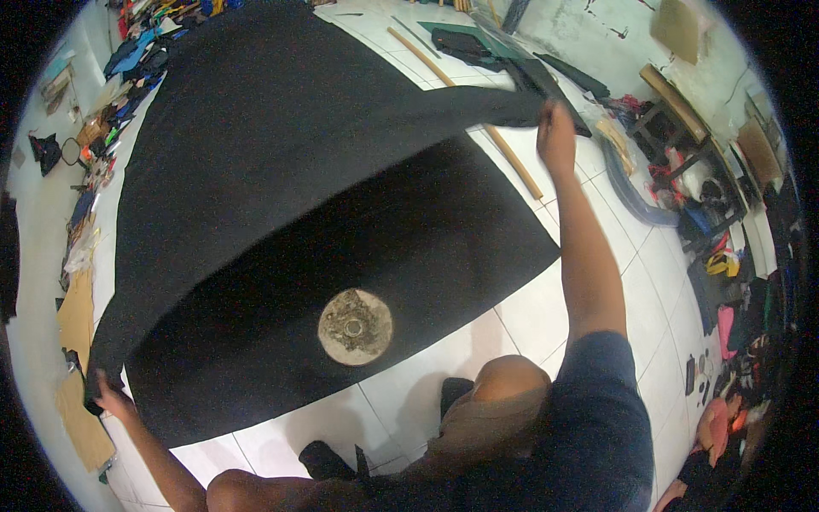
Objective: The person cuts a large black fabric sheet on the floor using shears, then folds and smooths the cut piece. A wooden stick is used to measure or align the fabric before cutting. The person repeats cutting and folding actions on the same fabric.
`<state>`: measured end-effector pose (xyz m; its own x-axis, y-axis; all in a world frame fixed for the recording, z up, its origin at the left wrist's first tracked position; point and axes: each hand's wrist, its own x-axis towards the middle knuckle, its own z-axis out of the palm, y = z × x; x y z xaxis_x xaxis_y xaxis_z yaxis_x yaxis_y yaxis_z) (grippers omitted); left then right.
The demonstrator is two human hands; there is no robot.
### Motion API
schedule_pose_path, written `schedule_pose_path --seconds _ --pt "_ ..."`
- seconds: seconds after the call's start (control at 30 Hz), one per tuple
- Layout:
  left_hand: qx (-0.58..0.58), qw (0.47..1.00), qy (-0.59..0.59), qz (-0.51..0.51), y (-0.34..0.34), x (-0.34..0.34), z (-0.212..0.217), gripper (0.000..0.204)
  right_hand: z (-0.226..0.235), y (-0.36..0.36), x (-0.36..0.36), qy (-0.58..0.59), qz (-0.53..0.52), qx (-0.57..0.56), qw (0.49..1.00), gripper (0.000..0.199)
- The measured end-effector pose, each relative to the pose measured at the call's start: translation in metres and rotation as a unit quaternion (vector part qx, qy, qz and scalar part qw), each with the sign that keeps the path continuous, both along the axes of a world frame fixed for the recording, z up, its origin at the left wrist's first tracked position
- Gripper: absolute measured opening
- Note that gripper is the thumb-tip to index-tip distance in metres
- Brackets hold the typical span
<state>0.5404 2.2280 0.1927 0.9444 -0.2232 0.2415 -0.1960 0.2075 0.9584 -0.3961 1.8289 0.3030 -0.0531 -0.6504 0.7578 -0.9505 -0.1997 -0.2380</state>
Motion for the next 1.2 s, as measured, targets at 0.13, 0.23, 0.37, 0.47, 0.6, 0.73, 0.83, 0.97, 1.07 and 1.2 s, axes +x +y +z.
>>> schedule_pose_path --seconds 0.13,0.23,0.37,0.47,0.6,0.73,0.83,0.97,1.07,1.2 --pt "0.221 0.958 0.182 -0.023 0.008 -0.074 -0.147 0.033 -0.146 0.059 -0.087 0.067 -0.072 0.159 0.982 0.031" --pt "0.237 0.952 0.177 0.079 0.043 -0.101 -0.154 0.042 -0.187 0.097 -0.063 0.021 -0.127 0.278 0.952 0.033" --pt "0.253 0.944 0.201 0.063 0.044 -0.117 -0.174 0.048 -0.194 0.12 -0.093 0.023 -0.101 0.296 0.95 0.026" --pt "0.284 0.921 0.258 0.072 0.066 -0.074 -0.182 0.041 -0.213 0.125 -0.051 0.028 -0.157 0.365 0.917 0.023" --pt "0.257 0.906 0.337 -0.007 0.061 -0.081 -0.205 0.047 -0.21 0.129 -0.058 0.025 -0.251 0.372 0.893 0.021" --pt "0.256 0.902 0.343 -0.047 0.076 -0.087 -0.207 0.044 -0.198 0.124 -0.056 0.046 -0.262 0.397 0.879 0.019" --pt "0.255 0.897 0.355 -0.062 0.077 -0.103 -0.215 0.043 -0.196 0.12 -0.062 0.04 -0.308 0.403 0.861 0.02" --pt "0.213 0.921 0.325 -0.015 0.067 -0.128 -0.219 0.05 -0.192 0.116 -0.073 0.067 -0.346 0.438 0.827 0.021" --pt "0.236 0.914 0.33 -0.016 0.069 -0.128 -0.213 0.058 -0.191 0.107 -0.058 0.131 -0.351 0.476 0.796 0.023" --pt "0.132 0.944 0.3 -0.037 0.08 -0.104 -0.217 0.051 -0.21 0.102 -0.058 0.221 -0.26 0.537 0.771 0.023"
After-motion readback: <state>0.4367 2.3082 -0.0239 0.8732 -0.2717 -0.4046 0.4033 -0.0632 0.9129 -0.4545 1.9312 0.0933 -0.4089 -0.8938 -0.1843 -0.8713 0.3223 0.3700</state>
